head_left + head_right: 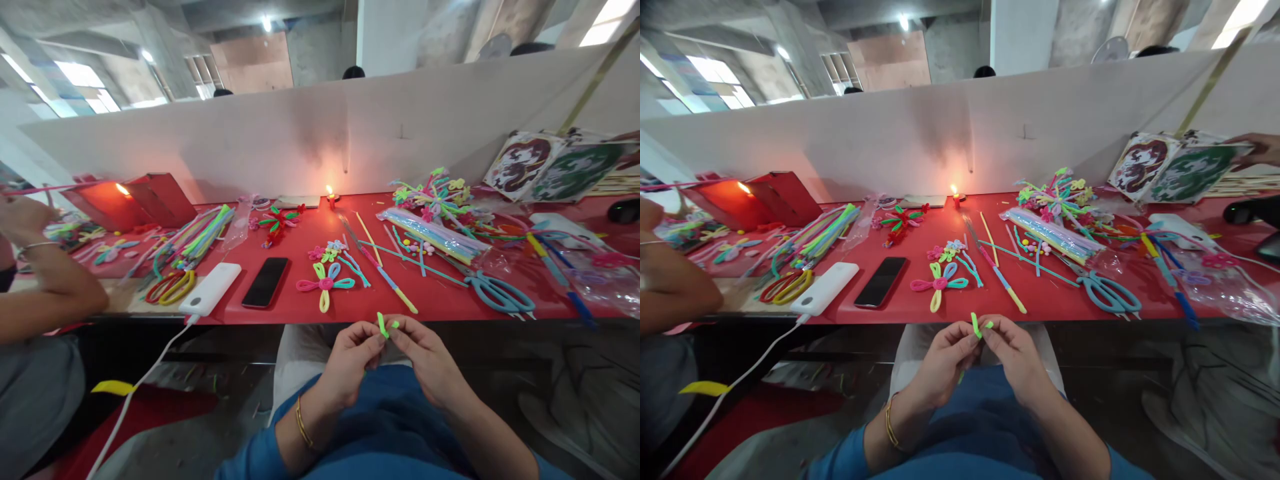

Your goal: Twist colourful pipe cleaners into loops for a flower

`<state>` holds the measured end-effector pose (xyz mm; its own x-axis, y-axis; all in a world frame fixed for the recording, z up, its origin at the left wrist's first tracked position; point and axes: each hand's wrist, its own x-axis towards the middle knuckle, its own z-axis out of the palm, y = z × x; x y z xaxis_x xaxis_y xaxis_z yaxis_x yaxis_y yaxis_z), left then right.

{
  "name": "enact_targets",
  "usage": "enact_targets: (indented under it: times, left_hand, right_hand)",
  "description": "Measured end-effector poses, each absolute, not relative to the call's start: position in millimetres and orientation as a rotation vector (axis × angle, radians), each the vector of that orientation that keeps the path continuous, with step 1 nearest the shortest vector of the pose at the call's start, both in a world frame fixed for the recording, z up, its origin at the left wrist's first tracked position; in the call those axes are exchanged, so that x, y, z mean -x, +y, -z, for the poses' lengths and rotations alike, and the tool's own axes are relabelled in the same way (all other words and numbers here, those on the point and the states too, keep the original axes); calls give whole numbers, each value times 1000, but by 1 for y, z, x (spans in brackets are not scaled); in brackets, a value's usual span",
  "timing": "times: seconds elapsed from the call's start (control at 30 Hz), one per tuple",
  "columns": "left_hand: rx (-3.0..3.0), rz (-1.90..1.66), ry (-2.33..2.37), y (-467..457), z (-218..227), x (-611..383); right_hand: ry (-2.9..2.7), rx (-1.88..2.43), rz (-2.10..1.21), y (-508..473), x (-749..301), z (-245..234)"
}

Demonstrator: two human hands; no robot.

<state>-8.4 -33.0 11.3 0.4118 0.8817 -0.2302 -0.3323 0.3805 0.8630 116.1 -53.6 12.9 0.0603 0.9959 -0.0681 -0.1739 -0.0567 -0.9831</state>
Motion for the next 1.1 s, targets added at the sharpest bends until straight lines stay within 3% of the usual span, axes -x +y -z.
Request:
enact_targets:
  times: [0.2, 0.4, 0.57, 1.1]
  left_hand:
    - [-914, -798, 748, -31, -11, 12]
    - [-1148, -881, 962, -30, -7, 10]
    - [-1363, -927, 1077, -32, -6, 9]
    - [-902, -944, 791, -31, -4, 8]
  right_hand:
    - [-1003, 1181, -1333, -54, -116, -15]
    - [-1446, 1381, -799, -54, -120, -16]
    - [-1597, 1422, -621, -54, -120, -15]
    - [-1314, 1263, -835, -53, -118, -12]
